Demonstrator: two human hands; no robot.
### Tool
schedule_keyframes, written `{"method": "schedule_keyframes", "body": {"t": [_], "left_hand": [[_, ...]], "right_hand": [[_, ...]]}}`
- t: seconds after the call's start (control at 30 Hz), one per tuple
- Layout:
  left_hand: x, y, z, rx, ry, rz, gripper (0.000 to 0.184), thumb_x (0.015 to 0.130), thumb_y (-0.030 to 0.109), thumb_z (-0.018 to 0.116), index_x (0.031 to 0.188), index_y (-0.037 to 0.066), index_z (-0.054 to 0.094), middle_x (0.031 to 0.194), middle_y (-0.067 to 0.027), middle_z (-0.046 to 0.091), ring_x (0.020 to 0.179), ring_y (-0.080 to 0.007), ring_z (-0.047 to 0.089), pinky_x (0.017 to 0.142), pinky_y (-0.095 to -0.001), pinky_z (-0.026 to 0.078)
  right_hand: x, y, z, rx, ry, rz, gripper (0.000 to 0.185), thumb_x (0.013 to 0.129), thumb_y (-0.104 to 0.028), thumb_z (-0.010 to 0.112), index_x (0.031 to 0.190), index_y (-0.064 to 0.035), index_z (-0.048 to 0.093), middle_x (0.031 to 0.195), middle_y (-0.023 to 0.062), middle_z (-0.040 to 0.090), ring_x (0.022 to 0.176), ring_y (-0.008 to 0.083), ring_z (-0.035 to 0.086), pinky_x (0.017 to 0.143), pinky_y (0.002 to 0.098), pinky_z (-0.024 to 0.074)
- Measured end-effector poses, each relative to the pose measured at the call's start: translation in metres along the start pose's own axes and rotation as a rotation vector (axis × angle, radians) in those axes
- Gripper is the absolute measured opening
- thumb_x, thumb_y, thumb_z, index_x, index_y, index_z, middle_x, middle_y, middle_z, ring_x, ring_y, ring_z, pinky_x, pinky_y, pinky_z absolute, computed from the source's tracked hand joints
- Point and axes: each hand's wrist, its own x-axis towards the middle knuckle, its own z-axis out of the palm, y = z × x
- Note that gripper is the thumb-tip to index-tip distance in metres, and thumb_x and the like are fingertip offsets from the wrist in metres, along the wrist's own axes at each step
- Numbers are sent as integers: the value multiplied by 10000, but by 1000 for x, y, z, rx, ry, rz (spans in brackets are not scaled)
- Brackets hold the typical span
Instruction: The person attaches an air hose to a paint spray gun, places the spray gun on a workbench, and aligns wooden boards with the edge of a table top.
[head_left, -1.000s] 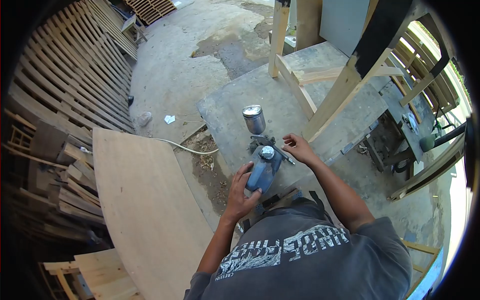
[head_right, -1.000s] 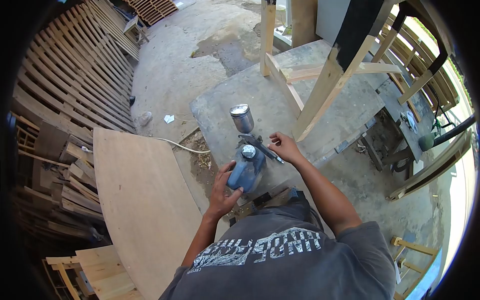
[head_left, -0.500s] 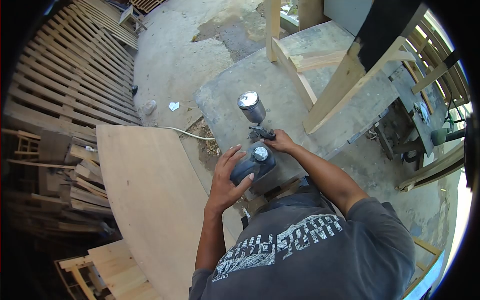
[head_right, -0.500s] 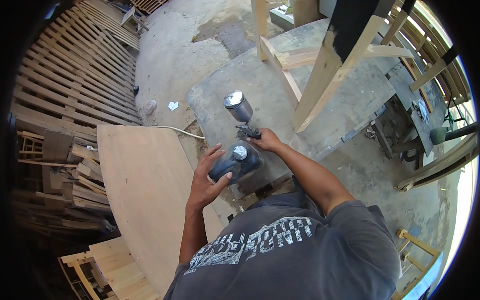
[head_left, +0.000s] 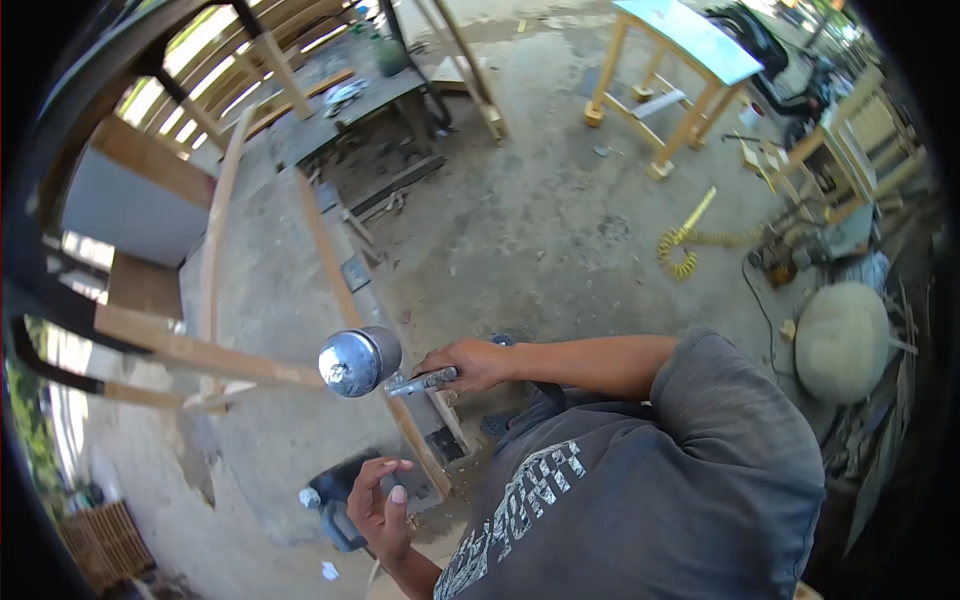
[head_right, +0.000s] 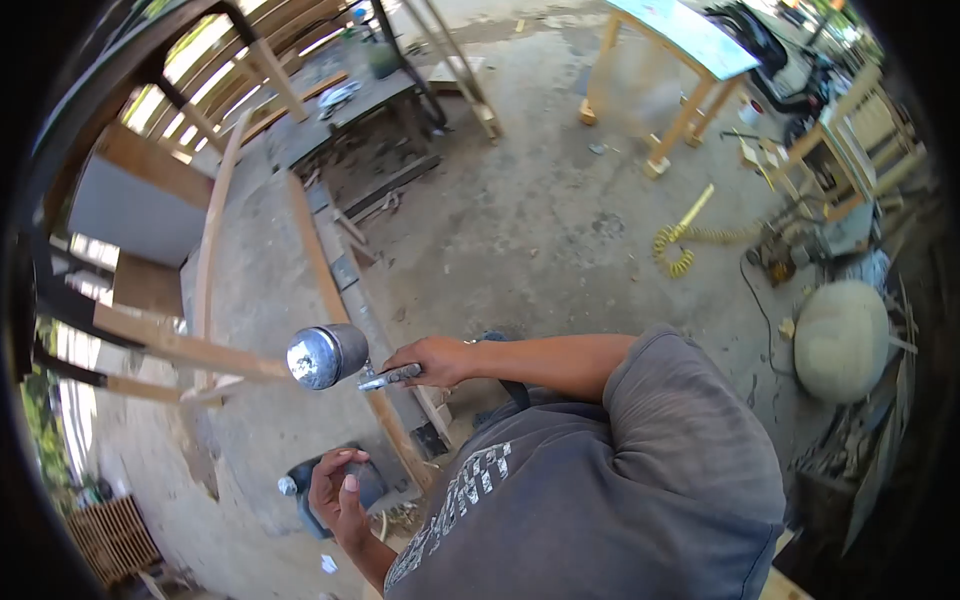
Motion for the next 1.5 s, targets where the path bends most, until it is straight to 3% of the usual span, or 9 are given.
{"method": "schedule_keyframes", "body": {"t": [0.27, 0.47, 0.6, 0.97, 1.03, 1.1, 1.23, 1.43, 1.5], "left_hand": [[84, -19, 201, 224, -593, -45, 187, 830, 54, 535, 997, -18, 576, 930, -105, 625, 912, -178, 570, 851, -303, 416], [122, -178, 432, 288, -854, -395, 234, 878, 154, 539, 1057, 10, 583, 933, -66, 640, 840, -126, 578, 738, -250, 440], [99, -240, 569, 427, -975, -349, 242, 872, 172, 552, 1048, 10, 588, 938, -61, 641, 814, -117, 570, 707, -242, 436], [91, -271, 903, 317, -1268, -436, 225, 879, 168, 539, 1008, -10, 586, 869, -53, 636, 790, -122, 576, 748, -267, 459], [96, -311, 976, 341, -1325, -460, 219, 873, 166, 539, 1000, -5, 589, 872, -63, 639, 795, -134, 585, 748, -276, 464], [96, -380, 1055, 357, -1383, -498, 213, 866, 164, 538, 992, 0, 591, 874, -73, 642, 800, -147, 595, 749, -284, 469], [90, -502, 1164, 1082, -1518, 20, 238, 827, 214, 540, 945, 17, 599, 837, -106, 636, 785, -189, 614, 715, -308, 484], [63, -635, 1295, 707, -1143, -716, 255, 828, 228, 529, 892, -10, 596, 814, -78, 628, 744, -163, 589, 698, -289, 468], [50, -693, 1331, 741, -1183, -604, 248, 839, 219, 510, 889, -7, 600, 834, -66, 624, 751, -148, 575, 695, -276, 463]], "right_hand": [[-293, 50, -105, -98, 705, 457, 442, 843, -290, 581, 1233, -110, 477, 1127, 146, 560, 974, 322, 570, 825, 400, 451], [-544, 87, -148, -38, 1102, 917, 447, 873, -307, 557, 1252, -86, 469, 1070, 174, 587, 948, 340, 583, 801, 382, 462], [-656, 77, -193, 135, 1328, 1228, 456, 868, -302, 567, 1266, -99, 476, 1030, 179, 597, 926, 317, 597, 779, 352, 463], [-833, 156, -297, -429, 1724, 1246, 314, 858, -161, 593, 1132, -21, 529, 976, 135, 600, 867, 251, 593, 745, 321, 451], [-861, 190, -314, 209, 1899, 1251, 220, 883, -173, 573, 1031, -16, 529, 920, 69, 574, 809, 152, 548, 732, 288, 432], [-884, 236, -332, 288, 2008, 1233, 207, 891, -183, 567, 1014, -21, 532, 896, 47, 557, 801, 127, 520, 733, 278, 422], [-937, 322, -360, 460, 2104, 1235, 214, 899, -197, 562, 1018, -21, 549, 920, 45, 568, 849, 122, 517, 760, 272, 416], [-1013, 467, -376, 559, 2059, 1254, 211, 901, -173, 552, 1033, -8, 551, 961, 75, 591, 895, 170, 544, 789, 298, 427], [-1034, 505, -377, 418, 2011, 1235, 187, 901, -161, 546, 1009, -8, 548, 929, 76, 585, 868, 171, 542, 772, 306, 430]]}}
